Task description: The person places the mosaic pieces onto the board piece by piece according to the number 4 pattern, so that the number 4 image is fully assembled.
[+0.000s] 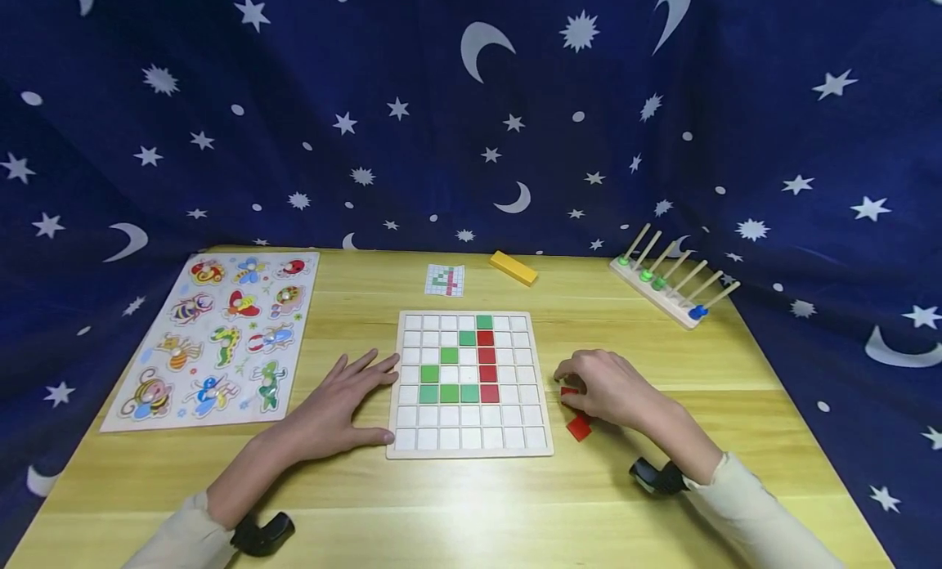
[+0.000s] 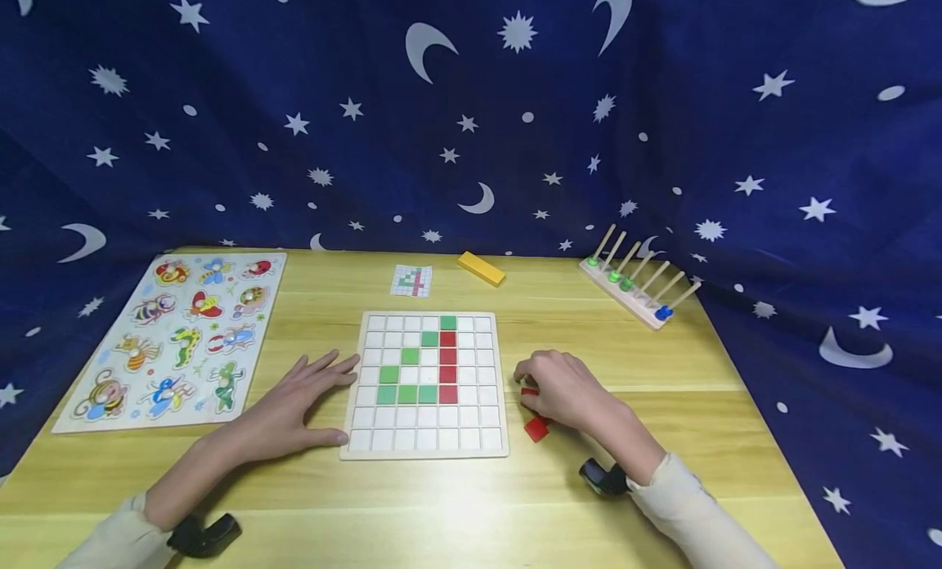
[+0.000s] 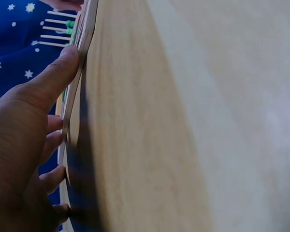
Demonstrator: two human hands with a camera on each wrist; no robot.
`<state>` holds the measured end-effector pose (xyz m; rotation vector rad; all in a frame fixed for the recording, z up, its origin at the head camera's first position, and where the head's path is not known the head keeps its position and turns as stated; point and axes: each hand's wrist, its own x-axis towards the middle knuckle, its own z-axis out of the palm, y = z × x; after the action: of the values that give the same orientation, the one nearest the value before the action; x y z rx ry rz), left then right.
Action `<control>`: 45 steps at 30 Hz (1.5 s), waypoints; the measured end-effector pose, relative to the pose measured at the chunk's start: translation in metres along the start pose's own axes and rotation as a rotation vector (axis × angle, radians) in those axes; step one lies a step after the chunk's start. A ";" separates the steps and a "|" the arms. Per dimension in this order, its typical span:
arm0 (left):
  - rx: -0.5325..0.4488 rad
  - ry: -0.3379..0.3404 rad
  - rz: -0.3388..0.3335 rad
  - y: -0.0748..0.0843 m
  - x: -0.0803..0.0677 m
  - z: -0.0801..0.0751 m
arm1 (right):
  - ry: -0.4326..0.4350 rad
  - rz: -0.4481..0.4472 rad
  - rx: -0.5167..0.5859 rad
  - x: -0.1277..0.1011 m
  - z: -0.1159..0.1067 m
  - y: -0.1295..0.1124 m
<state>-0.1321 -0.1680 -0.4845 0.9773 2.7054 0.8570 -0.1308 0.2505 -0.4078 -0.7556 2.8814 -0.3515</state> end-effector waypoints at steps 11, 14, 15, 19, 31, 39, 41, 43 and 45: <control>-0.001 0.000 -0.003 0.001 -0.001 0.000 | -0.029 0.038 -0.022 -0.002 0.007 0.003; 0.002 -0.003 -0.003 0.001 -0.001 0.000 | -0.016 0.046 -0.019 0.000 0.007 0.002; 0.004 -0.003 -0.002 0.000 -0.001 0.001 | -0.008 0.049 -0.016 0.001 0.007 0.002; 0.011 0.000 0.000 0.000 -0.001 0.000 | 0.041 0.037 0.000 0.008 0.006 -0.006; 0.011 -0.003 -0.008 0.001 0.000 0.001 | 0.084 -0.124 0.046 0.026 0.006 -0.043; 0.006 -0.003 -0.004 0.001 0.000 0.000 | 0.031 -0.171 0.061 0.030 0.016 -0.062; 0.006 -0.003 -0.002 0.001 0.000 0.000 | 0.022 -0.176 0.071 0.030 0.020 -0.064; 0.008 -0.002 -0.001 0.001 0.000 0.000 | 0.023 -0.187 0.077 0.031 0.024 -0.066; 0.009 -0.001 0.000 0.001 0.000 0.000 | 0.034 -0.202 0.093 0.031 0.027 -0.068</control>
<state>-0.1315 -0.1670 -0.4843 0.9790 2.7105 0.8446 -0.1206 0.1724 -0.4181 -1.0365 2.8023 -0.5227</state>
